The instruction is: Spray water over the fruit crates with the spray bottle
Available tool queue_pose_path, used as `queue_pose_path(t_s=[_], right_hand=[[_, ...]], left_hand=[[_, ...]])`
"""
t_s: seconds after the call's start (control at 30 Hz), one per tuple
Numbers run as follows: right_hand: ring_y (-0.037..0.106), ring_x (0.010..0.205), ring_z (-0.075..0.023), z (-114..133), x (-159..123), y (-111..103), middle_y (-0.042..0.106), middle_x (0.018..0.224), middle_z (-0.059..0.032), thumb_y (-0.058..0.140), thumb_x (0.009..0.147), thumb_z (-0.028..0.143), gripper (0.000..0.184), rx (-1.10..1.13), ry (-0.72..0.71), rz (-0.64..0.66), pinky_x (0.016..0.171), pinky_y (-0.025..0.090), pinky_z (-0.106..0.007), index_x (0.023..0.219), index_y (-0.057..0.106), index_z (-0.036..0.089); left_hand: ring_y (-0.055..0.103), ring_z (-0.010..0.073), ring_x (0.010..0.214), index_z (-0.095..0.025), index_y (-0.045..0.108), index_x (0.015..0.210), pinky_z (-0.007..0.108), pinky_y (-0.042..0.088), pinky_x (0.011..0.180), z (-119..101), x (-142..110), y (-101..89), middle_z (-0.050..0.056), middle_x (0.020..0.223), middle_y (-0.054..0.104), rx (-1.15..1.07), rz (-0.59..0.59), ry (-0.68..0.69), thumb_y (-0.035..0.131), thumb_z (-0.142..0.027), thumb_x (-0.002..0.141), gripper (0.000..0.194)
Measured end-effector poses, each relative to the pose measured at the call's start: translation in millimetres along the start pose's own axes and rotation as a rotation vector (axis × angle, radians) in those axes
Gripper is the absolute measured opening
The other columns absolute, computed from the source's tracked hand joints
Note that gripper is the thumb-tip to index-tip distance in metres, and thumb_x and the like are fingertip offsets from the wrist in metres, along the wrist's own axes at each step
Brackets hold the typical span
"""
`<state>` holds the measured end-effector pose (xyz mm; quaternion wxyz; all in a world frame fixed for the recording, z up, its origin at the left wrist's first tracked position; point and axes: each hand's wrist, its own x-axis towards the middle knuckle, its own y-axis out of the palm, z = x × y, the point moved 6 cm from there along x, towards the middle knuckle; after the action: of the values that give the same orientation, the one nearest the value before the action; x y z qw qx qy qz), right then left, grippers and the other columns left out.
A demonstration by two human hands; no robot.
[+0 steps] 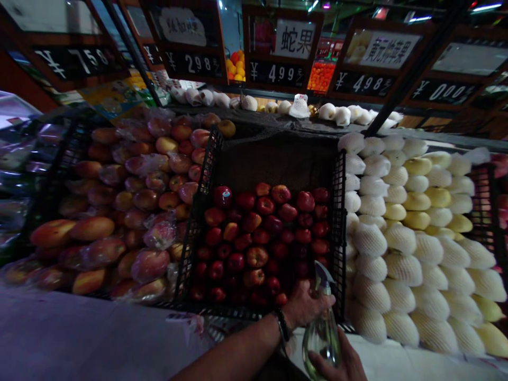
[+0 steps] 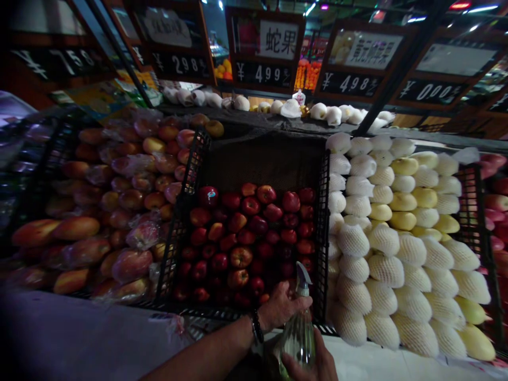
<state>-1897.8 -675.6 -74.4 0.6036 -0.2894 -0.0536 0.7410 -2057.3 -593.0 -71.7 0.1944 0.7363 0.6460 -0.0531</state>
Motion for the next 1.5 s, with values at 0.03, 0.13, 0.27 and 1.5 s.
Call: queue_pose_path(t_s=[0.03, 0.13, 0.27, 1.5], right_hand=[[0.081, 0.096, -0.0392, 6.2, 7.9, -0.5, 0.086, 0.102, -0.0124, 0.089, 0.072, 0.069, 0.067, 0.006, -0.015, 0.019, 0.086, 0.067, -0.047, 0.116, 0.072, 0.022], [0.08, 0.099, -0.0359, 36.6, 30.5, -2.0, 0.086, 0.107, -0.011, 0.086, 0.08, 0.069, 0.064, 0.042, -0.057, 0.084, 0.089, 0.065, -0.045, 0.12, 0.068, 0.022], [0.078, 0.094, -0.03, 92.7, 52.6, 0.2, 0.084, 0.103, -0.006, 0.088, 0.085, 0.064, 0.059, 0.096, -0.132, 0.109, 0.083, 0.064, -0.039, 0.12, 0.064, 0.023], [0.081, 0.097, -0.0294, 162.5, 39.2, 84.6, 0.084, 0.115, -0.0084, 0.084, 0.087, 0.056, 0.07, -0.025, -0.301, 0.388, 0.085, 0.066, -0.037, 0.143, 0.059, 0.022]], left_hand=[[0.057, 0.0155, 0.073, -0.019, 0.07, 0.086, 0.03, 0.047, 0.069, -9.2, 4.2, -1.5, 0.0, 0.079, 0.068, 0.011, -0.002, 0.016, 0.086, -0.057, 0.081, 0.041], [0.059, 0.016, 0.072, -0.019, 0.071, 0.086, 0.031, 0.046, 0.069, -46.1, 16.4, -11.2, -0.001, 0.077, 0.068, 0.07, -0.041, 0.082, 0.083, -0.06, 0.087, 0.042], [0.064, 0.0179, 0.08, -0.02, 0.075, 0.094, 0.032, 0.052, 0.08, -104.0, 21.9, -29.1, 0.002, 0.089, 0.075, -0.001, -0.064, 0.261, 0.083, -0.054, 0.09, 0.035], [0.054, 0.0142, 0.075, -0.018, 0.066, 0.086, 0.031, 0.045, 0.076, -109.9, -65.6, -137.0, -0.001, 0.081, 0.062, -0.148, -0.377, 0.339, 0.084, -0.055, 0.09, 0.041]])
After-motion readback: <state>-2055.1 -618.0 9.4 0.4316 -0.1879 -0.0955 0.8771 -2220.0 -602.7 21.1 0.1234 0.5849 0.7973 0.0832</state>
